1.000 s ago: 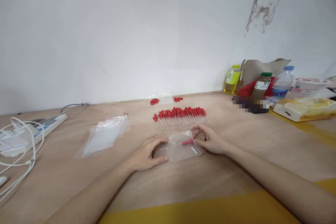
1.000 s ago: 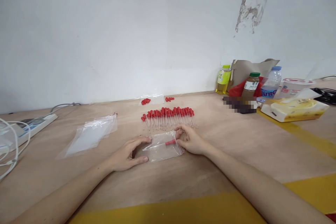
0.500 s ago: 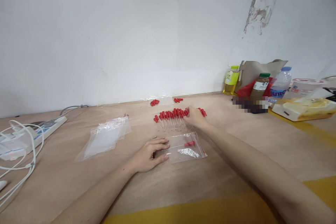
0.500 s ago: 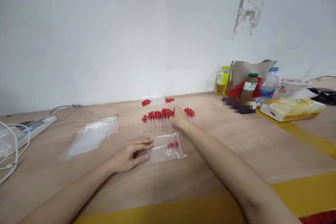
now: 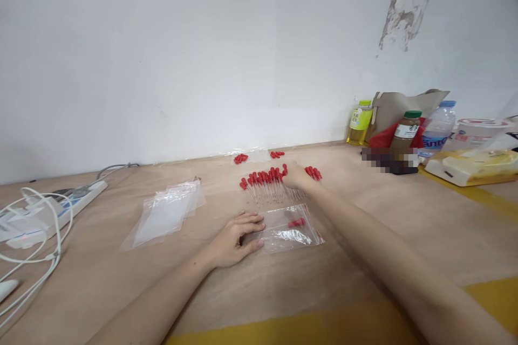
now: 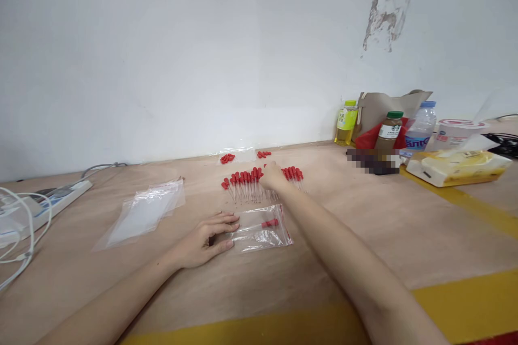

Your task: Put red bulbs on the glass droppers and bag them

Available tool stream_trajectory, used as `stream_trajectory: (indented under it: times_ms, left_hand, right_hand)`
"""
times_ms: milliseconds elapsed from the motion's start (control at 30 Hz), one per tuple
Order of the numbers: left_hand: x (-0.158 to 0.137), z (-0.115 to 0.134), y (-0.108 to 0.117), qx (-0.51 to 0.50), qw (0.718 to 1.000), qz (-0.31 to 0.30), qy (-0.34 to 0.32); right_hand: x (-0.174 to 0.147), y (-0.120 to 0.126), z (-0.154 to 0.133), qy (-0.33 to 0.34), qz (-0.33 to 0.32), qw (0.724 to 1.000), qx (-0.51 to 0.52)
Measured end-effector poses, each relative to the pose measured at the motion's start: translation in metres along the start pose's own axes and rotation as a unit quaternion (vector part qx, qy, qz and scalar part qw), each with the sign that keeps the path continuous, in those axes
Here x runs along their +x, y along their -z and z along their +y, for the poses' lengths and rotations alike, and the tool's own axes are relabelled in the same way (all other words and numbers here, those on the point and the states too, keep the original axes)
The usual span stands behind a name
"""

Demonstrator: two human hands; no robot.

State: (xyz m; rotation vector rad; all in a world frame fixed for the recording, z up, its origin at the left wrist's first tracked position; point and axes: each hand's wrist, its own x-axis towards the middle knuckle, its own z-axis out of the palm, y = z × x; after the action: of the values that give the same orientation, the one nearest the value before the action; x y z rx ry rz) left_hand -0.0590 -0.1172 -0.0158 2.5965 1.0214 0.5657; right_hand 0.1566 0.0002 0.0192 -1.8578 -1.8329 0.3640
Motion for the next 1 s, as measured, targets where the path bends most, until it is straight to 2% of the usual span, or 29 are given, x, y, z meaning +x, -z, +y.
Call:
stream_trajectory:
  times_ms: [67, 167, 333, 433, 500, 633, 867, 933, 1000]
  left_hand:
    - [0.0, 0.0, 0.0, 0.0, 1.0, -0.003, 0.003]
    - [0.001, 0.0, 0.0, -0.002, 1.0, -0.004, 0.006]
    - [0.002, -0.001, 0.0, -0.01, 1.0, 0.004, 0.005]
    - [0.002, 0.0, 0.0, -0.018, 1.0, 0.009, 0.007]
    - [0.002, 0.001, 0.001, -0.019, 1.0, 0.008, 0.009]
    - [0.001, 0.002, 0.002, -0.016, 1.0, 0.008, 0.013]
    - [0.002, 0.001, 0.001, -0.011, 1.0, 0.002, 0.009]
    - [0.002, 0.003, 0.001, -0.012, 1.0, 0.004, 0.008]
    - [0.001, 0.005, 0.002, -0.014, 1.0, 0.01, 0.013]
  right_hand:
    - [-0.01, 0.014, 0.013, 0.022, 0.004, 0.999, 0.025]
    - [-0.029, 0.026, 0.044, 0.066, 0.015, 0.985, 0.159]
    - [-0.059, 0.02, 0.085, 0.01, 0.067, 0.928, 0.368]
    - [-0.071, 0.01, 0.088, -0.02, 0.061, 0.883, 0.466]
    - [-0.077, 0.005, 0.085, -0.018, 0.046, 0.856, 0.514]
    - [-0.085, 0.001, 0.082, -0.007, 0.002, 0.826, 0.564]
    - [-0.091, 0.009, 0.088, -0.05, -0.064, 0.804, 0.589]
    - [-0.09, 0.012, 0.09, -0.057, -0.081, 0.821, 0.562]
    - [-0.09, 0.015, 0.093, -0.03, -0.107, 0.867, 0.486]
